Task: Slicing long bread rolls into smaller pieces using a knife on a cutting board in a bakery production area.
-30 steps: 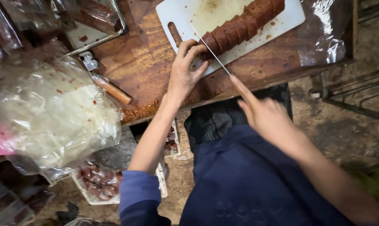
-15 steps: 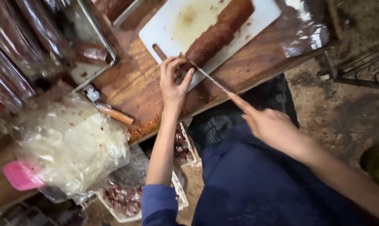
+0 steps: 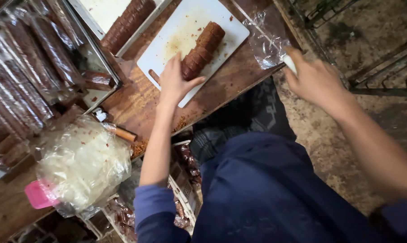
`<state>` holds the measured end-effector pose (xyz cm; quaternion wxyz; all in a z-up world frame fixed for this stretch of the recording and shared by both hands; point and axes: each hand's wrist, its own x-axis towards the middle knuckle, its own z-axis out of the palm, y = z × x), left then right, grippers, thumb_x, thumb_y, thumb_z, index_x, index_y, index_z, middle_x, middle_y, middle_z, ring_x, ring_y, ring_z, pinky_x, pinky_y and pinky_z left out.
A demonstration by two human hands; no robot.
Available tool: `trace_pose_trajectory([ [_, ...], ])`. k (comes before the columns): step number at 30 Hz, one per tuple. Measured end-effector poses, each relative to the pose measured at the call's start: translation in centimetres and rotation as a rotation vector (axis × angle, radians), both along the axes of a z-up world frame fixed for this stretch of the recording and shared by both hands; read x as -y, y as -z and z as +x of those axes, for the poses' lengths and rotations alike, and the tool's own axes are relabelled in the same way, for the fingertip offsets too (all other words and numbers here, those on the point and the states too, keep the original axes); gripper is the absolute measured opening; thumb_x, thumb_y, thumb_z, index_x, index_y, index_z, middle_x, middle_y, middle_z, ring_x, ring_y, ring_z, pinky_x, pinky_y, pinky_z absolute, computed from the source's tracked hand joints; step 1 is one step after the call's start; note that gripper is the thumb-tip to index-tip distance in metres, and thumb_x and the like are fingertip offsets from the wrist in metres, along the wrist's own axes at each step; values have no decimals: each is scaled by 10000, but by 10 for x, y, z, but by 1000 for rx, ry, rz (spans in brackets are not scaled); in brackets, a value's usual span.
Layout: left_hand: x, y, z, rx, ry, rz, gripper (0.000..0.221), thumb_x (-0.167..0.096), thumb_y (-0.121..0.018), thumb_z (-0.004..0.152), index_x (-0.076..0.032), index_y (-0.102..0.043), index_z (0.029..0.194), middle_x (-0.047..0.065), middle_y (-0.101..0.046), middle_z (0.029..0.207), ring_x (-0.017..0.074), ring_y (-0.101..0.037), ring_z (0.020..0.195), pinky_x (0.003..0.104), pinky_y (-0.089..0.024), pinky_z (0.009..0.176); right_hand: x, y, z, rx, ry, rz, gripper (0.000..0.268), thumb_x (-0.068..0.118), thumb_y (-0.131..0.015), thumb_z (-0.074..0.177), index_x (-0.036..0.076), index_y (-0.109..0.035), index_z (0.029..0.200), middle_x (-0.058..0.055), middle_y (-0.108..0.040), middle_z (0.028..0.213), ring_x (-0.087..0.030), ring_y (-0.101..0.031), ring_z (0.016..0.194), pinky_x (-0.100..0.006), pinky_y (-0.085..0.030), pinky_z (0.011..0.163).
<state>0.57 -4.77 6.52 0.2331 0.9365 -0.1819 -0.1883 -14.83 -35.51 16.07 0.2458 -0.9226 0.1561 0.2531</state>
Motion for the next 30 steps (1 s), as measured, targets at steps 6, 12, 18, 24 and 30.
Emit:
trace_pose_trajectory([
  [6, 52, 35, 32, 144, 71, -1, 1019, -526, -904, 763, -5, -374, 1461, 190, -575, 1296, 336, -584, 1141, 436, -498, 900, 6, 52, 61, 82, -181, -92, 552, 219, -490, 1087, 129, -339, 1610, -106, -554, 705, -253, -506, 562, -411, -441, 522],
  [12, 53, 54, 25, 298, 58, 6, 705, -398, -867, 803, -20, -553, 1309, 151, -623, 1153, 327, -602, 1041, 424, -492, 826, -3, 90, 96, 391, -280, -248, 683, 77, -650, 892, 73, -467, 1551, -259, -528, 1356, -414, -496, 1219, -525, -394, 1007],
  [18, 45, 9, 11, 179, 81, 154, 1090, -570, -859, 798, 6, -280, 1521, 207, -442, 1472, 354, -423, 1357, 524, -321, 1113, -52, 117, 166, 442, -439, -80, 977, 74, -796, 746, 209, -340, 1600, -224, -362, 1421, -442, -479, 1218, -590, -396, 990],
  [24, -22, -34, -16, -163, -171, 211, 1032, -608, -782, 783, -158, -299, 1575, 235, -197, 1628, 403, -297, 1462, 532, -301, 1146, -76, 126, 179, 402, -505, -100, 817, 191, -856, 744, 178, -471, 1465, -199, -360, 1343, -444, -483, 1178, -564, -569, 775],
  [30, -6, 26, -28, -57, -338, -69, 760, -470, -840, 808, -148, -468, 1387, 132, -450, 1324, 335, -642, 1051, 493, -571, 869, -78, 137, 172, 509, -482, -71, 875, 249, -910, 664, 132, -486, 1420, -177, -317, 1295, -424, -410, 1172, -605, -579, 749],
])
